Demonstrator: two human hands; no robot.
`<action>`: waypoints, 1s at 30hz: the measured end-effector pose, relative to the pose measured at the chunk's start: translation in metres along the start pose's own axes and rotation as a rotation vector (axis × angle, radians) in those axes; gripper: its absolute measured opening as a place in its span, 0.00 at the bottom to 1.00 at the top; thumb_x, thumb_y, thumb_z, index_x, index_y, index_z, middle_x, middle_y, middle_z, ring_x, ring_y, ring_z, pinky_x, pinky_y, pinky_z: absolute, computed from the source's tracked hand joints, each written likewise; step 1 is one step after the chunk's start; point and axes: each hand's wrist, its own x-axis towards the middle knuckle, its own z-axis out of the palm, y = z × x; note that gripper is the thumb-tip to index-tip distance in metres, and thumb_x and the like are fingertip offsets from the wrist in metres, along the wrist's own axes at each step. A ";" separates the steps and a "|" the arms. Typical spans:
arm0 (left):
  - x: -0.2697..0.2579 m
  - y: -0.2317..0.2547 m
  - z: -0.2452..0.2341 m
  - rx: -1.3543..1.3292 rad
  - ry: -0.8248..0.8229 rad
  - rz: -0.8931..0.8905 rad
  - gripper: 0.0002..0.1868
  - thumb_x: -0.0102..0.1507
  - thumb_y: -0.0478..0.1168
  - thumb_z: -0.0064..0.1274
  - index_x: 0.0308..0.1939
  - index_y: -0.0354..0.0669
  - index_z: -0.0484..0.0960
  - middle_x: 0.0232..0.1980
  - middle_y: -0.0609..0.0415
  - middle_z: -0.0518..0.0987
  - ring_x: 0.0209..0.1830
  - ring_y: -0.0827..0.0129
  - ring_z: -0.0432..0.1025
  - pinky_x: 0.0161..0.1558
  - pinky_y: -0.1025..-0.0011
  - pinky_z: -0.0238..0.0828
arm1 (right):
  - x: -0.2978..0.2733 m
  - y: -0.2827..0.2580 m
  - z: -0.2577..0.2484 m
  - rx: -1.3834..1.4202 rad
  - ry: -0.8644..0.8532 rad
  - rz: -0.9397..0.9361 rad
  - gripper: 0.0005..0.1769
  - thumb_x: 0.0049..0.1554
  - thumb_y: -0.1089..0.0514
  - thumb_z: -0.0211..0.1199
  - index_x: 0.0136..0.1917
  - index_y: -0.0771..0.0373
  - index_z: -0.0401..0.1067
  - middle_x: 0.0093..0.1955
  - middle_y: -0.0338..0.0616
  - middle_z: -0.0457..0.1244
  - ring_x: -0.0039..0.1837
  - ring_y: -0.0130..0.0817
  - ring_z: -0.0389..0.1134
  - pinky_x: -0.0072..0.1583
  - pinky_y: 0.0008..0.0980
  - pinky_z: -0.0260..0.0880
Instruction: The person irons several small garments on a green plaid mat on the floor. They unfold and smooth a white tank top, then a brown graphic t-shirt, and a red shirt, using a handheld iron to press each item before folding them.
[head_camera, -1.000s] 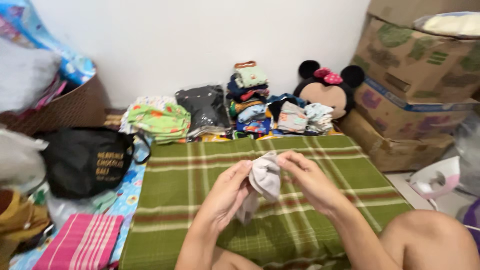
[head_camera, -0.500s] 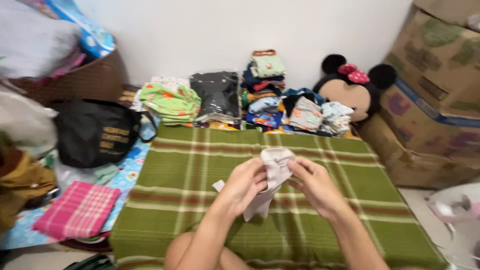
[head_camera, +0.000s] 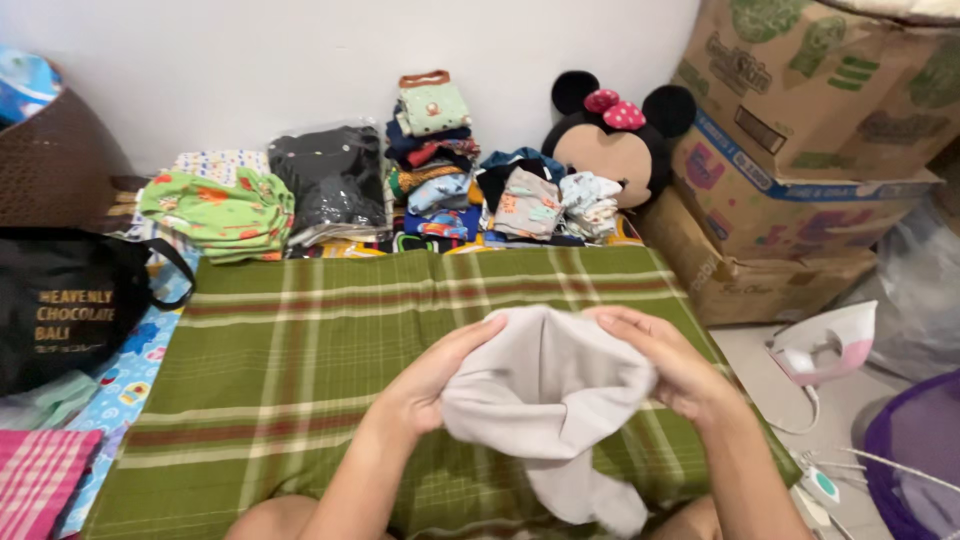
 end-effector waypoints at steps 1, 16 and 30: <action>0.010 -0.001 0.008 -0.010 0.004 0.018 0.25 0.69 0.48 0.50 0.65 0.38 0.75 0.54 0.49 0.83 0.47 0.68 0.80 0.49 0.67 0.80 | -0.003 0.002 0.001 -0.229 0.095 -0.053 0.19 0.68 0.55 0.62 0.71 0.54 0.75 0.47 0.52 0.67 0.42 0.39 0.61 0.41 0.45 0.56; 0.094 -0.035 0.028 -0.159 0.022 -0.035 0.18 0.71 0.46 0.54 0.57 0.37 0.79 0.40 0.54 0.82 0.31 0.72 0.75 0.31 0.74 0.75 | 0.026 0.073 0.095 0.028 -0.183 0.168 0.18 0.60 0.54 0.53 0.57 0.63 0.76 0.52 0.51 0.72 0.53 0.38 0.72 0.55 0.40 0.74; 0.030 0.066 -0.041 0.022 0.286 0.206 0.22 0.70 0.47 0.47 0.61 0.34 0.77 0.54 0.44 0.82 0.49 0.63 0.79 0.48 0.63 0.80 | 0.000 -0.060 -0.034 -0.225 0.184 -0.307 0.14 0.64 0.51 0.65 0.50 0.65 0.74 0.36 0.34 0.59 0.38 0.25 0.56 0.43 0.29 0.60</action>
